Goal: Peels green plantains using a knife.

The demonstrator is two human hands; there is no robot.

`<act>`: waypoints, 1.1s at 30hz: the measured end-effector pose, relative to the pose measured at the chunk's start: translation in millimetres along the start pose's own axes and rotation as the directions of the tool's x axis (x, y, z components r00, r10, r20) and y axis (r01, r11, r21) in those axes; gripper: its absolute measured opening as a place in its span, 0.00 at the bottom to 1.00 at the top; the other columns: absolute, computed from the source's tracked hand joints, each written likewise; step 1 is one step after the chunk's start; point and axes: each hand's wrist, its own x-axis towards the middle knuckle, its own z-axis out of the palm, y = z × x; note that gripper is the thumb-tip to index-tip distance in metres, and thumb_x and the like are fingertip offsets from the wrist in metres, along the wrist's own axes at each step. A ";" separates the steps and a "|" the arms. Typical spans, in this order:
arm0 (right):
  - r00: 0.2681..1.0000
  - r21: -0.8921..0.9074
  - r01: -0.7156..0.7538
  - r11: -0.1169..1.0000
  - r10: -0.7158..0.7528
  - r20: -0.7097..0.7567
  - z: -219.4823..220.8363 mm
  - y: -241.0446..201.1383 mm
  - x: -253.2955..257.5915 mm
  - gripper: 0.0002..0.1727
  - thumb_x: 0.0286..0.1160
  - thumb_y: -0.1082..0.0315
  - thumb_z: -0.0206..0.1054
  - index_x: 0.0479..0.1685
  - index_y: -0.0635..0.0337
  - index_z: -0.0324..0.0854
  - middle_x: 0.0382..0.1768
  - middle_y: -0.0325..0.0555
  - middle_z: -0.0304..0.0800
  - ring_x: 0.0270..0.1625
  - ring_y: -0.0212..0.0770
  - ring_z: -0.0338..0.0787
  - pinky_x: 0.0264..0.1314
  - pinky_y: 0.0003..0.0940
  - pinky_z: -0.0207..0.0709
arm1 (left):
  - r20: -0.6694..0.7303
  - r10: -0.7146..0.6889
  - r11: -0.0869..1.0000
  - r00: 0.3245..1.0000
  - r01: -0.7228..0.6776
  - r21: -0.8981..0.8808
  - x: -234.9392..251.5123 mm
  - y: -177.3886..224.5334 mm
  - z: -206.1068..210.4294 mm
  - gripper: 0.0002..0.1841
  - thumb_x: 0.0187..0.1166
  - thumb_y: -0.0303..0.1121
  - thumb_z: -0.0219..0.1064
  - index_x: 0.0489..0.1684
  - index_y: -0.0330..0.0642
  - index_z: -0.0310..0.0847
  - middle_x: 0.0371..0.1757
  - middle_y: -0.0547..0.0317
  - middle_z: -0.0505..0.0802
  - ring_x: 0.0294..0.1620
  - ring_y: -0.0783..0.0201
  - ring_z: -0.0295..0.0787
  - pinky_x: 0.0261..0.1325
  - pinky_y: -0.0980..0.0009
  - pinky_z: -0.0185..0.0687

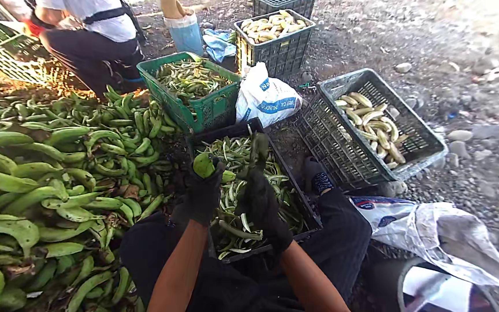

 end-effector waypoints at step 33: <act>0.915 -0.177 -0.402 0.898 0.394 -0.082 -19.8 60.1 -13.2 0.30 0.92 0.44 0.44 0.64 0.64 0.73 0.20 0.37 0.81 0.18 0.34 0.83 0.23 0.32 0.84 | -0.022 -0.260 0.891 0.965 0.231 -0.390 6.1 -30.3 17.0 0.10 0.89 0.27 0.52 0.61 0.46 0.73 0.45 0.60 0.87 0.45 0.63 0.88 0.51 0.60 0.89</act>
